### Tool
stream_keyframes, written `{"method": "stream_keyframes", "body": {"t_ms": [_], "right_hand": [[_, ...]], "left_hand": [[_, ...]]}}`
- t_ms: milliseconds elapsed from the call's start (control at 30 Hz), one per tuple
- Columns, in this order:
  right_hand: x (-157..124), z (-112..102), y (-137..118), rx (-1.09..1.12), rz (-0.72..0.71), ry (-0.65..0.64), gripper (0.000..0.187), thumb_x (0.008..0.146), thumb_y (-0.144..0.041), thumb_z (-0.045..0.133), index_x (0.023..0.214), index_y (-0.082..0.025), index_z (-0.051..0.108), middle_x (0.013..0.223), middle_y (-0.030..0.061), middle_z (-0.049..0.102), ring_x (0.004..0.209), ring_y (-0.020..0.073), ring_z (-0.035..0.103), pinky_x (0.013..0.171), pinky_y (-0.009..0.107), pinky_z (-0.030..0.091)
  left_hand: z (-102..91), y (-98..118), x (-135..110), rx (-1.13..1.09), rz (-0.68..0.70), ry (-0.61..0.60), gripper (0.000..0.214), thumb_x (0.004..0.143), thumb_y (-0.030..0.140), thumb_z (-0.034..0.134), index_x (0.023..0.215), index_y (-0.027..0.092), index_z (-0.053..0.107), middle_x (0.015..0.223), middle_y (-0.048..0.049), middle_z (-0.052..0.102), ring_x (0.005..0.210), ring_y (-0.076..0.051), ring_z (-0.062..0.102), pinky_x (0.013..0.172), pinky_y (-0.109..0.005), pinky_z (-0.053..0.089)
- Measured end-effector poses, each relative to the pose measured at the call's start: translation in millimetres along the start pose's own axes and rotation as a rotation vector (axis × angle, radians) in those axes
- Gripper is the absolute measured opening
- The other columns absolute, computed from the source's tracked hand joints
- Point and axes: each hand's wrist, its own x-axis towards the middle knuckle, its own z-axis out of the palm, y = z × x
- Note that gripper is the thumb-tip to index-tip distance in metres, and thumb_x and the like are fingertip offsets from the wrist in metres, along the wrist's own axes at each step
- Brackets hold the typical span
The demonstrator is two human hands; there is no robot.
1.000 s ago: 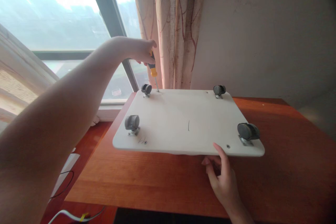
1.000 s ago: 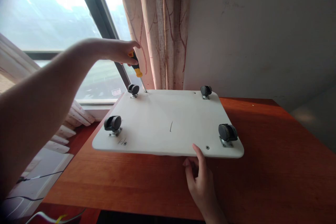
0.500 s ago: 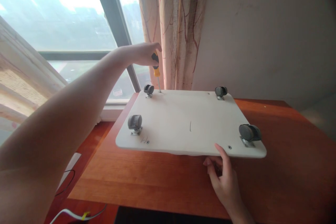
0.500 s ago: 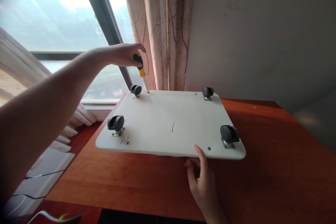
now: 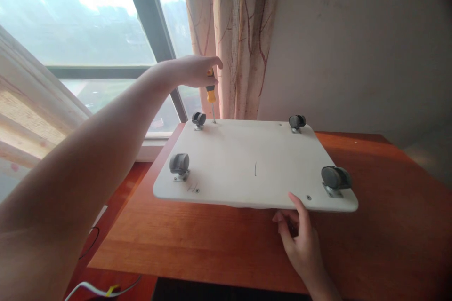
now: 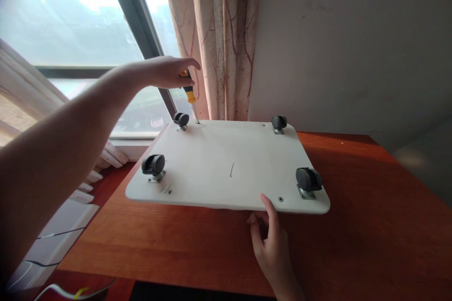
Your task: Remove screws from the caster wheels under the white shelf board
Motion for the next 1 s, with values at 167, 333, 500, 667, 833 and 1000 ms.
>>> {"method": "stream_keyframes", "body": {"t_ms": [167, 333, 500, 667, 833, 1000], "right_hand": [[0.0, 0.1, 0.0, -0.006, 0.001, 0.001, 0.049, 0.099, -0.029, 0.054, 0.146, -0.018, 0.044, 0.081, 0.0036, 0.075, 0.071, 0.0177, 0.075, 0.070, 0.027, 0.062], [1.0, -0.2, -1.5, -0.006, -0.006, -0.001, 0.050, 0.099, -0.028, 0.054, 0.146, -0.017, 0.043, 0.079, 0.0031, 0.075, 0.070, 0.0175, 0.075, 0.070, 0.027, 0.062], [1.1, -0.6, -1.8, -0.003, 0.015, 0.004, 0.050, 0.099, -0.030, 0.054, 0.146, -0.017, 0.045, 0.081, 0.0042, 0.076, 0.071, 0.0188, 0.075, 0.070, 0.028, 0.063], [1.3, -1.0, -0.7, 0.015, -0.006, 0.000, 0.050, 0.098, -0.029, 0.055, 0.146, -0.018, 0.044, 0.080, 0.0027, 0.075, 0.070, 0.0180, 0.075, 0.069, 0.026, 0.062], [-0.4, 0.5, 0.2, 0.015, -0.002, -0.007, 0.050, 0.099, -0.026, 0.054, 0.147, -0.019, 0.043, 0.081, 0.0023, 0.075, 0.070, 0.0166, 0.074, 0.069, 0.025, 0.061], [-0.7, 0.5, 3.5, 0.016, 0.006, -0.013, 0.052, 0.099, -0.026, 0.054, 0.148, -0.019, 0.041, 0.083, 0.0029, 0.075, 0.072, 0.0171, 0.074, 0.071, 0.026, 0.061]], "left_hand": [[4.4, -5.1, -0.2, -0.061, 0.018, 0.006, 0.068, 0.091, 0.055, 0.055, 0.152, 0.027, 0.043, 0.124, -0.0062, 0.065, 0.092, -0.021, 0.058, 0.078, -0.033, 0.041], [2.1, 13.9, -10.0, 0.120, -0.231, 0.067, 0.076, 0.092, 0.078, 0.031, 0.122, 0.019, 0.068, 0.108, -0.0151, 0.066, 0.099, -0.035, 0.058, 0.081, -0.045, 0.039], [0.1, 16.4, -11.0, 0.094, -0.152, 0.074, 0.065, 0.096, 0.070, 0.035, 0.119, 0.020, 0.068, 0.102, -0.0131, 0.066, 0.092, -0.030, 0.056, 0.078, -0.043, 0.038], [5.4, 3.5, -4.0, -0.016, -0.031, 0.067, 0.052, 0.093, 0.054, 0.053, 0.134, 0.022, 0.057, 0.107, -0.0061, 0.065, 0.081, -0.019, 0.053, 0.071, -0.034, 0.039], [2.3, 8.1, -3.1, 0.106, -0.223, 0.053, 0.068, 0.093, 0.074, 0.038, 0.116, 0.019, 0.070, 0.095, -0.0117, 0.066, 0.085, -0.028, 0.059, 0.071, -0.038, 0.038], [-3.1, 7.8, -4.7, 0.158, -0.212, 0.022, 0.065, 0.096, 0.068, 0.040, 0.111, 0.014, 0.073, 0.094, -0.0143, 0.066, 0.088, -0.029, 0.057, 0.076, -0.038, 0.038]]}}
